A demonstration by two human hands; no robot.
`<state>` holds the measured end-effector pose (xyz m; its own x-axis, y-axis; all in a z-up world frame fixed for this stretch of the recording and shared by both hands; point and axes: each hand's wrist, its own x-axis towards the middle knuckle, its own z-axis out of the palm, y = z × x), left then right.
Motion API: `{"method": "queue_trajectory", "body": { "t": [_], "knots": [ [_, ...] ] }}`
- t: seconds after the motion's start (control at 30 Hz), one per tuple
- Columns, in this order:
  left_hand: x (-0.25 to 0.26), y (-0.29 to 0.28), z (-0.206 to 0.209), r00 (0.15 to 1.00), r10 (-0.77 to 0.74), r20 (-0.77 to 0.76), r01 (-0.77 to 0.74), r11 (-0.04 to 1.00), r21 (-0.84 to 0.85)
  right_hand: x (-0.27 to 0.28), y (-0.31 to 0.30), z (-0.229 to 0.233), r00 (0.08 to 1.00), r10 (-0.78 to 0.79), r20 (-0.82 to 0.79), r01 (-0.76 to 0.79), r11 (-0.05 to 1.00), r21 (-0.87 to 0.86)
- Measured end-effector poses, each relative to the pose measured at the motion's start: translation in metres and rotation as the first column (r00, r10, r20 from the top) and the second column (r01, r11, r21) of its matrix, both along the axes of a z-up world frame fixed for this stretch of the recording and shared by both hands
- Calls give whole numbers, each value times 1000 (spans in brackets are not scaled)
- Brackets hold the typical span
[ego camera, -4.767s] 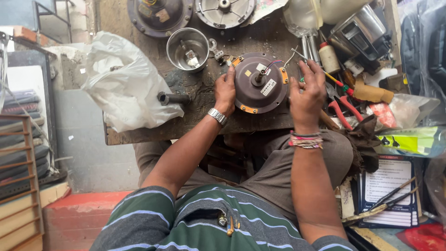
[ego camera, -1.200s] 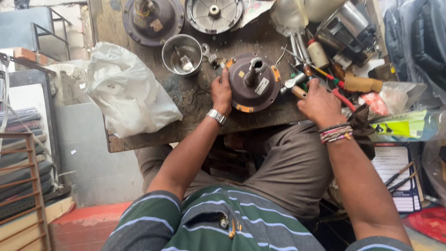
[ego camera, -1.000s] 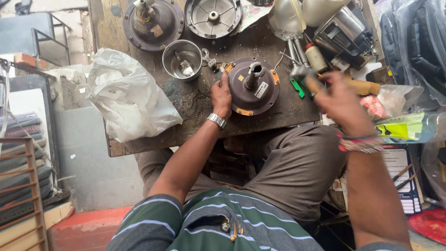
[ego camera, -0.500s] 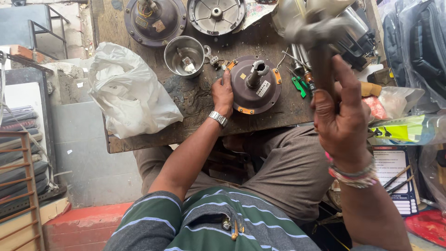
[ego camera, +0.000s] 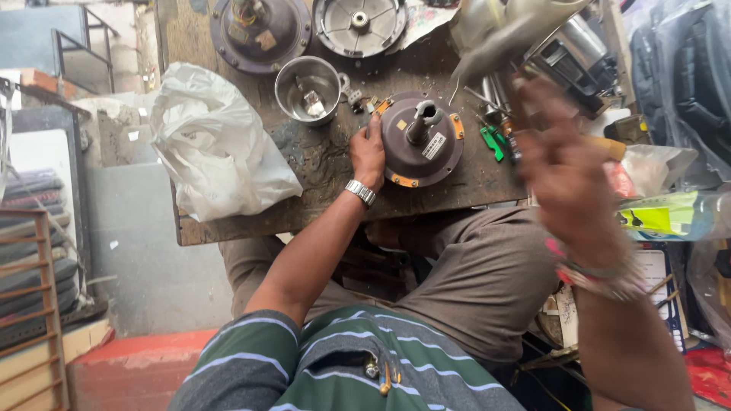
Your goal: The person assembles the motor housing of a ceiling fan by placing the cover over the internal coils, hammering it into place using a hammer and a metal rod, and applying lubricant to the central shaft.
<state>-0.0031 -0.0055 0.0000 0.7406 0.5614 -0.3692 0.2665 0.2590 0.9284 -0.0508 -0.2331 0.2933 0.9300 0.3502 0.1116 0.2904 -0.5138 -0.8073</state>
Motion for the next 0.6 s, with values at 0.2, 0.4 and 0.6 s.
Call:
{"method": "queue_trajectory", "body": {
  "t": [0.2, 0.4, 0.6],
  "knots": [
    [2, 1, 0, 1000, -15, -16, 14, 999, -37, -25, -1, -26, 993, 120, 5, -119, 988, -98],
    [8, 1, -3, 997, -66, -33, 70, 991, 110, -5, 34, -30, 977, 212, 16, -198, 934, -296],
    [11, -2, -10, 998, -40, -54, 50, 979, 196, -22, 17, 34, 957, -170, -234, 78, 931, -355]
  ]
}}
